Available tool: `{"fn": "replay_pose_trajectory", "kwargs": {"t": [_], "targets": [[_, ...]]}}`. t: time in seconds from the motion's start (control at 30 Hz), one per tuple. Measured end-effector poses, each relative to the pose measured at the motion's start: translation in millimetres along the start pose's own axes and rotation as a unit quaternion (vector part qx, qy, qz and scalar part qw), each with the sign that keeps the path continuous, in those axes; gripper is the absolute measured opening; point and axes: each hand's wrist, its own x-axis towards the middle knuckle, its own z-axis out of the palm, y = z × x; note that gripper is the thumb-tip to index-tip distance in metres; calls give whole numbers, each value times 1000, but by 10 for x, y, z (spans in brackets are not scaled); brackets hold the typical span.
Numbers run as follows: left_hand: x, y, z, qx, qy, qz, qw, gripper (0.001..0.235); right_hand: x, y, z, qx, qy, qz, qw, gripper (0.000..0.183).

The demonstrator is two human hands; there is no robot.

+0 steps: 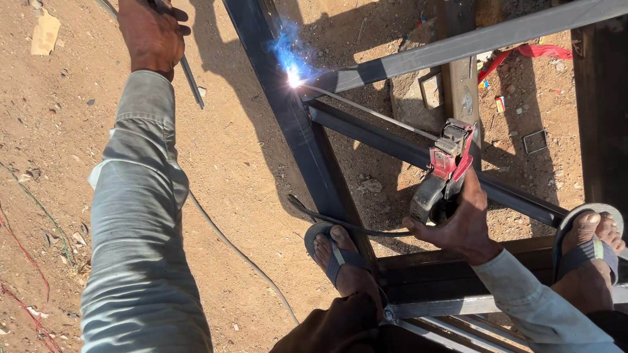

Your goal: Welding together metal beams to assemble a frame structure.

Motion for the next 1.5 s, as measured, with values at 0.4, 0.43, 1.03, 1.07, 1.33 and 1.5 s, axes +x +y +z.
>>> {"fn": "replay_pose_trajectory", "kwargs": {"t": [0.4,0.43,1.03,1.07,1.33,1.5], "targets": [[85,-95,-46,77,-6,26,997,34,52,-22,-27,-3,3,-5,1000,100],[84,-89,-47,56,-6,20,998,33,41,1,-21,-4,4,-5,1000,100],[135,-111,-68,32,-29,25,999,27,77,66,-44,11,-6,-8,1000,95],[132,-109,-58,35,-26,23,999,27,81,59,-46,7,-5,-11,1000,95],[103,-126,-56,332,-58,125,933,18,87,81,-52,20,-13,5,1000,94],[247,-285,-214,293,-35,72,953,18,100,63,-62,11,-21,8,1000,90]]}}
